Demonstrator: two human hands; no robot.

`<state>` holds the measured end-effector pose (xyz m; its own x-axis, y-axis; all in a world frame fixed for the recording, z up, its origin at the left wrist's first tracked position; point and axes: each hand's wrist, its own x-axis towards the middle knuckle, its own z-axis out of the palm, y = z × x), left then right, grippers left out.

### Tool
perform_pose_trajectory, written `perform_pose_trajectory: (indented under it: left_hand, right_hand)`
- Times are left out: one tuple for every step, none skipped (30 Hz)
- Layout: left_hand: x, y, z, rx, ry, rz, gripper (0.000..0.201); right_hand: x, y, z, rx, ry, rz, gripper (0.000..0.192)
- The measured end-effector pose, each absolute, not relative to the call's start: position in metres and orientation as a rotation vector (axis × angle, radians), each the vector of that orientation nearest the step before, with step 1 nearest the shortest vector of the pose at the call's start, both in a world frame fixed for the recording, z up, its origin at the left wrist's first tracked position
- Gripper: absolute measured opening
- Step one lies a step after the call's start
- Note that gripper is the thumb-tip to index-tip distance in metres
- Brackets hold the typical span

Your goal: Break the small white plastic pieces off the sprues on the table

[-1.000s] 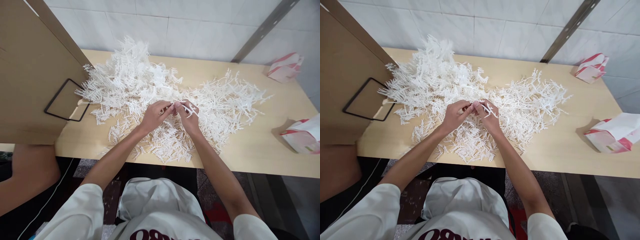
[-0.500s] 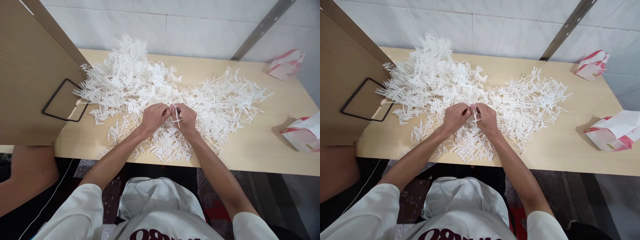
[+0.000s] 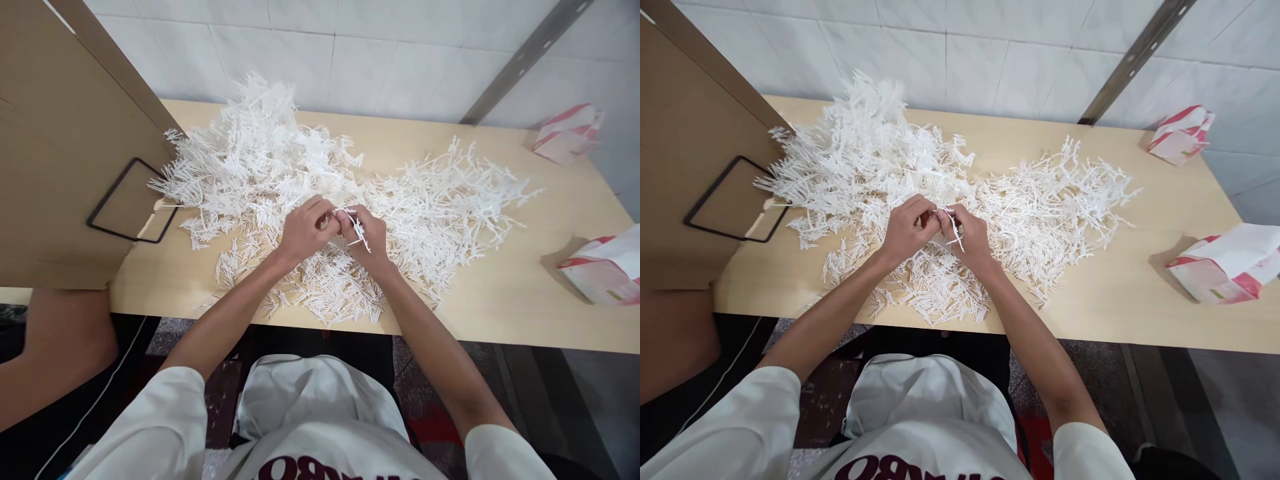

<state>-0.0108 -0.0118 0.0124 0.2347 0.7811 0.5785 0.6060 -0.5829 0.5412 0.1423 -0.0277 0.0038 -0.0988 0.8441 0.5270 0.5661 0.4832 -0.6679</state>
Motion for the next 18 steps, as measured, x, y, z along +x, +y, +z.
perform_pose_trajectory:
  left_hand:
    - [-0.0105,-0.0121,0.0125,2.304,1.322,1.253,0.014]
    - [-0.0106,-0.0120,0.0124,2.309,1.328,1.236,0.015]
    - [-0.0110,-0.0115,0.0121,2.316,1.333,1.220,0.017]
    - [-0.0115,-0.0106,0.0117,2.324,1.330,1.200,0.017]
    - [-0.0123,-0.0095,0.0112,2.333,1.320,1.176,0.018]
    - [-0.0131,-0.0081,0.0108,2.335,1.307,1.157,0.017]
    - [-0.0139,-0.0068,0.0105,2.326,1.286,1.146,0.015]
    - [-0.0146,-0.0055,0.0103,2.304,1.255,1.141,0.011]
    - [-0.0152,-0.0044,0.0104,2.271,1.214,1.140,0.009]
    - [-0.0156,-0.0036,0.0105,2.237,1.165,1.142,0.010]
    - [-0.0158,-0.0030,0.0107,2.209,1.114,1.146,0.013]
    - [-0.0159,-0.0028,0.0108,2.195,1.071,1.151,0.016]
    - [-0.0157,-0.0029,0.0109,2.195,1.045,1.160,0.018]
    - [-0.0153,-0.0033,0.0108,2.204,1.042,1.177,0.020]
    - [-0.0148,-0.0040,0.0105,2.219,1.062,1.198,0.021]
    - [-0.0142,-0.0050,0.0101,2.239,1.100,1.218,0.022]
    - [-0.0136,-0.0062,0.0094,2.270,1.150,1.228,0.023]
    - [-0.0130,-0.0073,0.0087,2.317,1.209,1.226,0.023]
  right_hand:
    - [0.1429,-0.0271,0.0024,-1.202,-1.798,0.330,0.031]
    - [0.1435,-0.0266,0.0012,-1.211,-1.812,0.285,0.031]
    - [0.1441,-0.0262,0.0002,-1.214,-1.827,0.239,0.031]
    - [0.1445,-0.0261,-0.0003,-1.210,-1.838,0.201,0.030]
    - [0.1446,-0.0263,-0.0005,-1.201,-1.845,0.184,0.029]
    - [0.1443,-0.0267,-0.0002,-1.191,-1.848,0.195,0.028]
    - [0.1438,-0.0274,0.0006,-1.181,-1.842,0.230,0.027]
    - [0.1431,-0.0283,0.0017,-1.178,-1.827,0.282,0.027]
    - [0.1423,-0.0291,0.0030,-1.181,-1.801,0.338,0.027]
    - [0.1416,-0.0300,0.0045,-1.190,-1.768,0.391,0.027]
    - [0.1411,-0.0307,0.0060,-1.197,-1.736,0.432,0.028]
    - [0.1408,-0.0312,0.0073,-1.203,-1.707,0.458,0.028]
    - [0.1406,-0.0315,0.0082,-1.208,-1.686,0.464,0.028]
    - [0.1405,-0.0316,0.0088,-1.210,-1.674,0.452,0.027]
    - [0.1405,-0.0313,0.0088,-1.211,-1.674,0.429,0.027]
    - [0.1405,-0.0309,0.0084,-1.213,-1.681,0.395,0.026]
    - [0.1405,-0.0302,0.0075,-1.214,-1.695,0.351,0.025]
    - [0.1405,-0.0294,0.0062,-1.216,-1.715,0.301,0.023]
